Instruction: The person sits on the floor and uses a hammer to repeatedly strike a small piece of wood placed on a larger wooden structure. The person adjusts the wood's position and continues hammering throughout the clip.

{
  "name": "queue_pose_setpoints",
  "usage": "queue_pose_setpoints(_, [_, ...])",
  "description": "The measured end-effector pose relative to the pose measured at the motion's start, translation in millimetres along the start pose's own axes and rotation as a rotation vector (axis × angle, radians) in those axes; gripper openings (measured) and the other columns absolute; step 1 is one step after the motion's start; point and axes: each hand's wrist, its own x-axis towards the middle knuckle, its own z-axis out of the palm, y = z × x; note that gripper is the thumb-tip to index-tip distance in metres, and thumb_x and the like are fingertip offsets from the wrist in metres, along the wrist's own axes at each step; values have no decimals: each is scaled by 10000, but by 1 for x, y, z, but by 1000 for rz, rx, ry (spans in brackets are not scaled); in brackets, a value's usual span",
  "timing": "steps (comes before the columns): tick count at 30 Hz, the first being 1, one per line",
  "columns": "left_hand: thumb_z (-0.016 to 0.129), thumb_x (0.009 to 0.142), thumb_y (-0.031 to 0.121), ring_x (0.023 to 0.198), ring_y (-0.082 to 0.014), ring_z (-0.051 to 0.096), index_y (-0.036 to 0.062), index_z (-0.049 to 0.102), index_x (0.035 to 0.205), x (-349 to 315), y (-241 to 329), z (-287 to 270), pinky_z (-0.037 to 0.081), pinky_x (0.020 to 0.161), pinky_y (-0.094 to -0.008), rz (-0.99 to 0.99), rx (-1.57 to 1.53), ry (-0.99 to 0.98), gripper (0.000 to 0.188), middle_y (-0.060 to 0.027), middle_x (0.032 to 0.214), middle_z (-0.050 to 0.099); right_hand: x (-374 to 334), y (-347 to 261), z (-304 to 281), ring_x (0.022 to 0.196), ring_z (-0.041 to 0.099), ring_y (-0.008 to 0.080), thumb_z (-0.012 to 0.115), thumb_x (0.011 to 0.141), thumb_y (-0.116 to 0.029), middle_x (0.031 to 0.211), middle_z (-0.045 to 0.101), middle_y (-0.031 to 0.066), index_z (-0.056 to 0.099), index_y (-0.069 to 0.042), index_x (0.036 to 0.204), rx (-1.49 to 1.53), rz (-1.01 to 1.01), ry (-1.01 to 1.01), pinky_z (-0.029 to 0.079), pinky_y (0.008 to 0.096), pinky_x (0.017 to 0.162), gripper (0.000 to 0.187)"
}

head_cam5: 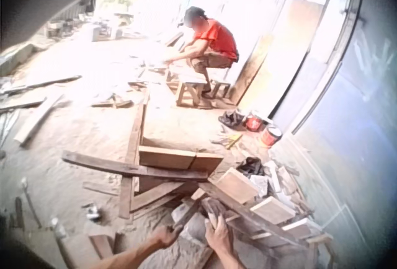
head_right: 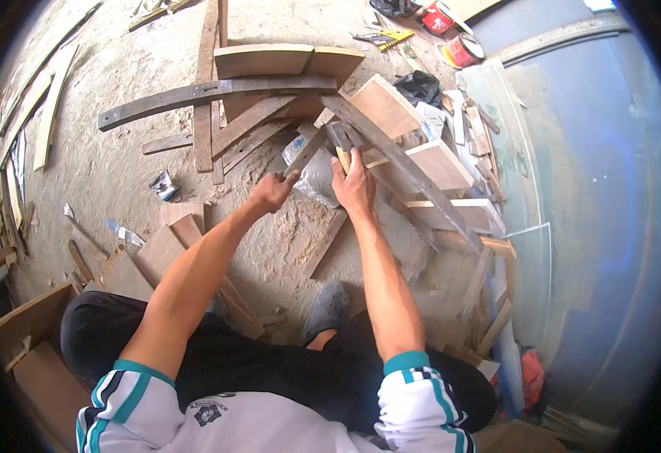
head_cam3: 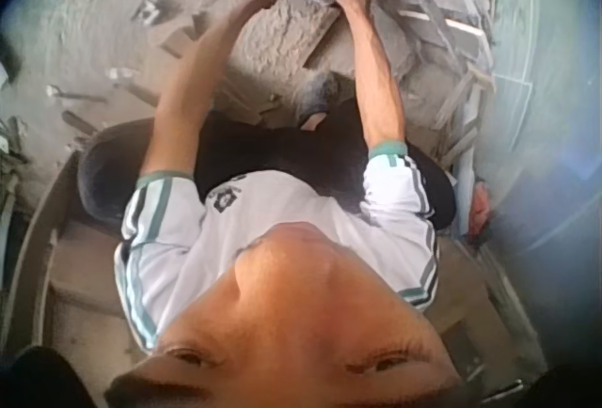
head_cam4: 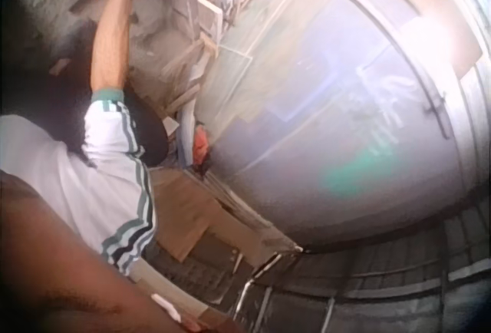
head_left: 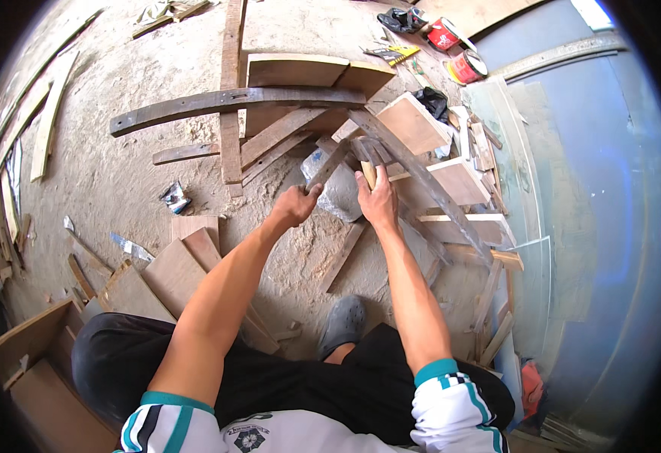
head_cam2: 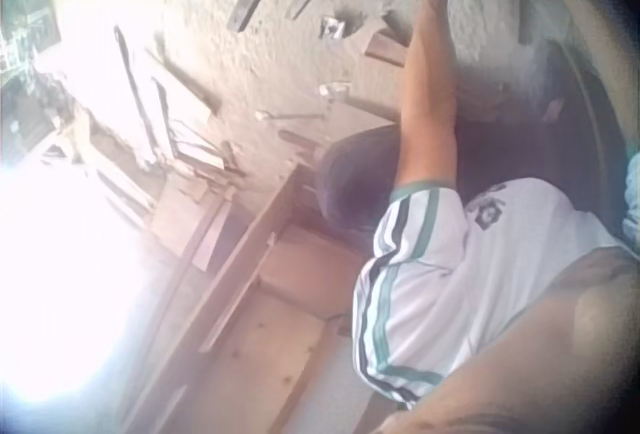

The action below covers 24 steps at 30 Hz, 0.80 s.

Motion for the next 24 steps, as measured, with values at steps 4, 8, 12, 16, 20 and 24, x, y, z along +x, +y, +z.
queue_pose_setpoints(4, [412,913,650,784,-361,661,-72,634,961,-1,-4,6,487,750,-455,42,-12,81,757,-244,802,644,12,12,-5,853,631,467,624,887,-382,929,652,289,567,17,1145,-62,-60,-122,502,498,723,479])
queue_pose_setpoints(8, [409,907,650,960,-405,637,-69,643,992,-4,1,1,458,860,-461,-75,-93,-14,761,-293,921,653,11,11,-5,851,629,469,627,889,-389,919,650,291,586,12,1114,146,-295,136,506,490,707,461])
queue_pose_setpoints(12, [399,904,662,960,-404,637,-67,646,987,-4,-4,4,457,858,-467,-24,-50,37,774,-288,917,654,16,8,-2,863,624,466,626,904,-319,964,648,291,584,20,1128,-97,-53,-144,510,472,731,408])
queue_pose_setpoints(16, [389,902,672,989,-408,630,-64,650,999,-6,0,0,454,876,-471,-22,-51,-1,787,-298,941,651,22,11,-13,883,625,468,612,911,-314,982,656,278,574,4,1164,-36,-178,-114,509,480,754,408])
queue_pose_setpoints(20, [392,926,608,1077,-451,589,-84,649,1052,-15,10,-4,452,935,-461,-33,-60,-24,749,-342,1059,623,21,21,-9,916,618,484,580,918,-309,993,661,271,565,-15,1182,112,-332,35,504,495,790,396])
queue_pose_setpoints(24, [387,926,609,1073,-455,590,-85,647,1055,-16,12,-4,452,936,-464,-57,-73,-29,753,-346,1058,621,24,14,-5,919,606,498,578,914,-290,968,649,296,561,-4,1185,-101,13,-298,498,500,783,394])
